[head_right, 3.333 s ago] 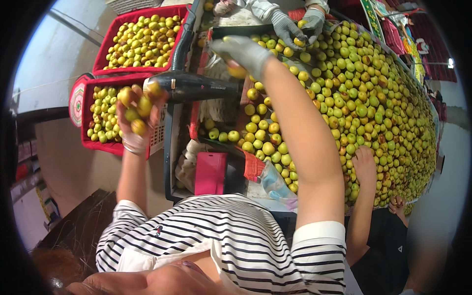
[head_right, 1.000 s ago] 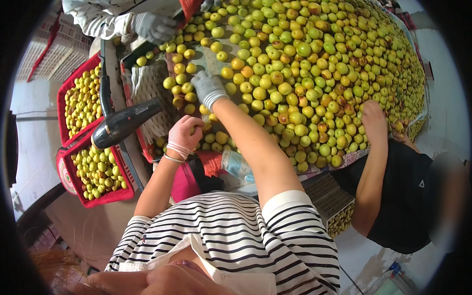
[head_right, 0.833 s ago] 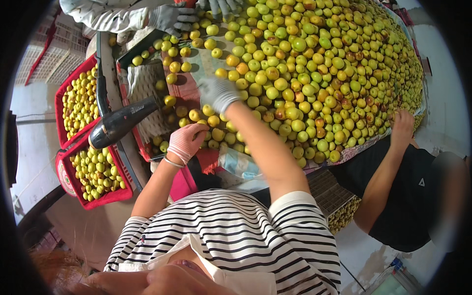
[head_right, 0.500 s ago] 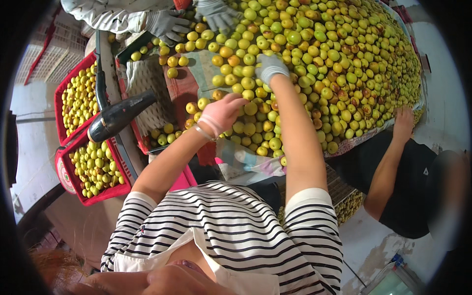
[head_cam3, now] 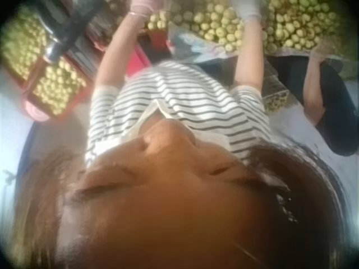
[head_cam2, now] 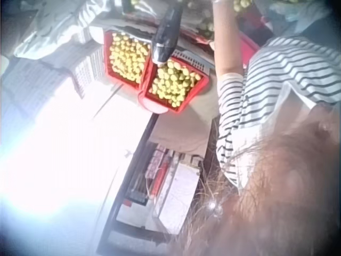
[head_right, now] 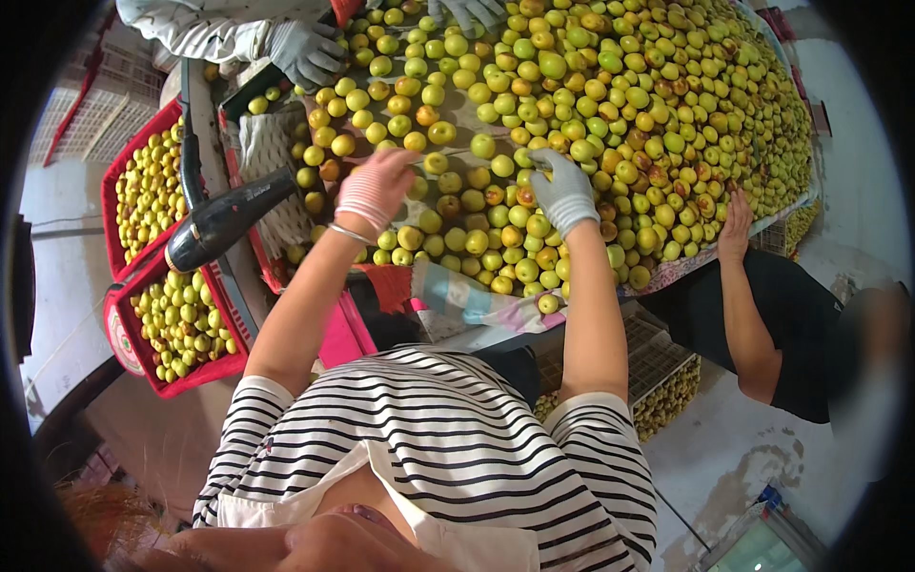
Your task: The person sorts green citrus fruits by hand from a large pile on a table into red plastic crates. They repeatedly pick up fruits, inspect them, and place them into the crates while wearing gloves.
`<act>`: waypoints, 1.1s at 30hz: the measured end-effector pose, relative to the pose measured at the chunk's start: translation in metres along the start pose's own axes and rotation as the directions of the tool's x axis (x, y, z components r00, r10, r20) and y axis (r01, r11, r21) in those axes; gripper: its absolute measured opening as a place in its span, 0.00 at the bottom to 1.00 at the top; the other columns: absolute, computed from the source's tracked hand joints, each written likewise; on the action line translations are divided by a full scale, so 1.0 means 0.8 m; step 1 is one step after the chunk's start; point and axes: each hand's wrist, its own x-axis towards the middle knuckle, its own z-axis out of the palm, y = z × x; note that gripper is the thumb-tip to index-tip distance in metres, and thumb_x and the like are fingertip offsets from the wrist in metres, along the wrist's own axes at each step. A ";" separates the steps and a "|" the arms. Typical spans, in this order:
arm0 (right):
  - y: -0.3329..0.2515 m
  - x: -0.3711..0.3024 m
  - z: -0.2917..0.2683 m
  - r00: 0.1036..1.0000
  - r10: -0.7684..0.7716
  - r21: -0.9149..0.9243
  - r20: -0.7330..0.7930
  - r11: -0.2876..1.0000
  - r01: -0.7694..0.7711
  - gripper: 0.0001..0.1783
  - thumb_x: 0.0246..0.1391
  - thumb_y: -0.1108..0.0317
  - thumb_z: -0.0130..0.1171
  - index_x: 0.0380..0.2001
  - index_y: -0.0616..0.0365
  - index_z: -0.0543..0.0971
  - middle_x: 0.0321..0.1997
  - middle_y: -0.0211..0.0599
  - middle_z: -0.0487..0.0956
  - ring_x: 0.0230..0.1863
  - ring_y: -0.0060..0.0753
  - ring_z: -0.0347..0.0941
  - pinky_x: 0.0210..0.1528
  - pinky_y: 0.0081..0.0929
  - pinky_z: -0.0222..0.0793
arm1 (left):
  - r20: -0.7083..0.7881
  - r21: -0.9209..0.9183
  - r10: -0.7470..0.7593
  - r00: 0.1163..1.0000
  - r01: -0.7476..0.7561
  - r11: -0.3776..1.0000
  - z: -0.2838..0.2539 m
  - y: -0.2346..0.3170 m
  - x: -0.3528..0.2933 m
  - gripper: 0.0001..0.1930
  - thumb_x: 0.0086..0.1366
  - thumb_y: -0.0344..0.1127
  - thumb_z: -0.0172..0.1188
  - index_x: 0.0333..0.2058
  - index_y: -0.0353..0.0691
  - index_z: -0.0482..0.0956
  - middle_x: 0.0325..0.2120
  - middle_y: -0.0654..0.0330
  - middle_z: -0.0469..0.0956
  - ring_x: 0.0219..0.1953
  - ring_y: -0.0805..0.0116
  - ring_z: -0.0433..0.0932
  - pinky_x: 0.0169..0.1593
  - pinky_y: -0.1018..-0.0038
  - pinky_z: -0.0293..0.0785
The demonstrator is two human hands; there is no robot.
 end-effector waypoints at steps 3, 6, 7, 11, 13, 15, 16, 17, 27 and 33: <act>0.002 -0.042 -0.013 0.992 0.121 -0.243 -0.021 0.962 -0.122 0.27 0.54 0.63 0.58 0.59 0.53 0.71 0.61 0.45 0.73 0.59 0.47 0.71 0.62 0.38 0.66 | 0.180 0.024 0.071 0.981 -0.076 0.997 0.034 0.032 -0.005 0.17 0.62 0.36 0.57 0.51 0.52 0.76 0.48 0.60 0.76 0.45 0.53 0.79 0.46 0.61 0.76; 0.054 -0.060 0.012 0.985 0.169 -0.172 0.037 0.972 -0.160 0.40 0.52 0.58 0.60 0.67 0.48 0.60 0.70 0.52 0.60 0.64 0.55 0.65 0.67 0.39 0.61 | 0.300 0.146 0.031 0.953 -0.078 0.986 0.053 0.025 -0.018 0.18 0.64 0.41 0.56 0.53 0.53 0.74 0.49 0.61 0.76 0.46 0.54 0.78 0.47 0.60 0.76; 0.044 -0.065 0.016 0.982 0.177 -0.235 0.060 0.959 -0.158 0.42 0.51 0.58 0.61 0.69 0.47 0.58 0.72 0.53 0.56 0.66 0.58 0.63 0.68 0.41 0.59 | 0.290 0.126 -0.014 0.957 -0.024 0.992 0.050 0.021 -0.021 0.17 0.65 0.43 0.55 0.52 0.53 0.75 0.49 0.61 0.76 0.46 0.54 0.78 0.47 0.60 0.76; 0.005 -0.081 0.063 0.978 0.186 -0.240 0.098 0.958 -0.159 0.42 0.51 0.57 0.61 0.69 0.43 0.56 0.71 0.68 0.51 0.63 0.66 0.65 0.63 0.44 0.66 | 0.402 0.286 -0.187 0.896 0.072 0.956 0.015 -0.003 0.007 0.14 0.66 0.45 0.53 0.47 0.52 0.79 0.48 0.60 0.77 0.46 0.55 0.78 0.46 0.61 0.76; 0.011 -0.086 0.122 0.998 0.058 -0.137 -0.003 0.989 -0.058 0.38 0.52 0.61 0.61 0.66 0.42 0.60 0.71 0.69 0.49 0.57 0.69 0.69 0.60 0.45 0.70 | 0.221 0.149 -0.087 0.971 0.055 0.987 0.002 0.006 0.024 0.14 0.65 0.42 0.53 0.49 0.53 0.78 0.49 0.59 0.76 0.46 0.55 0.78 0.47 0.61 0.76; -0.029 -0.085 0.143 0.998 -0.027 -0.179 0.059 0.983 0.037 0.38 0.51 0.65 0.61 0.66 0.42 0.60 0.71 0.67 0.47 0.52 0.67 0.74 0.57 0.45 0.71 | 0.173 0.116 -0.023 0.985 0.003 0.993 -0.003 0.019 0.042 0.17 0.62 0.36 0.54 0.51 0.53 0.76 0.52 0.57 0.73 0.47 0.53 0.78 0.48 0.61 0.76; -0.056 -0.083 0.140 0.994 -0.060 -0.163 0.092 0.984 0.075 0.39 0.51 0.65 0.61 0.66 0.40 0.60 0.72 0.67 0.47 0.50 0.66 0.75 0.57 0.44 0.72 | 0.279 0.283 -0.059 0.958 -0.024 0.959 0.014 0.006 0.055 0.21 0.61 0.33 0.56 0.54 0.57 0.74 0.55 0.59 0.71 0.49 0.52 0.78 0.49 0.60 0.76; -0.073 -0.077 0.137 0.986 -0.005 -0.188 0.167 0.981 0.037 0.39 0.51 0.65 0.61 0.66 0.39 0.61 0.72 0.66 0.46 0.50 0.65 0.75 0.56 0.45 0.72 | 0.302 0.346 -0.100 0.948 -0.011 0.938 0.013 0.010 0.059 0.23 0.61 0.32 0.56 0.56 0.59 0.72 0.56 0.59 0.70 0.49 0.52 0.78 0.49 0.60 0.76; -0.074 0.032 0.050 0.904 -0.254 0.061 0.345 0.967 0.248 0.23 0.58 0.58 0.52 0.56 0.50 0.75 0.44 0.51 0.81 0.47 0.48 0.78 0.55 0.39 0.72 | 0.393 0.479 -0.410 0.823 0.197 0.856 -0.017 -0.025 0.042 0.24 0.60 0.44 0.61 0.55 0.51 0.70 0.50 0.52 0.76 0.47 0.50 0.79 0.47 0.59 0.77; -0.063 0.126 0.034 0.986 0.126 -0.474 0.105 0.878 -0.062 0.19 0.62 0.57 0.49 0.51 0.56 0.75 0.50 0.51 0.79 0.51 0.49 0.77 0.55 0.41 0.72 | -0.008 -0.358 -0.338 0.941 0.313 0.880 -0.024 -0.058 -0.029 0.18 0.62 0.47 0.63 0.43 0.42 0.74 0.26 0.57 0.79 0.27 0.64 0.81 0.29 0.72 0.74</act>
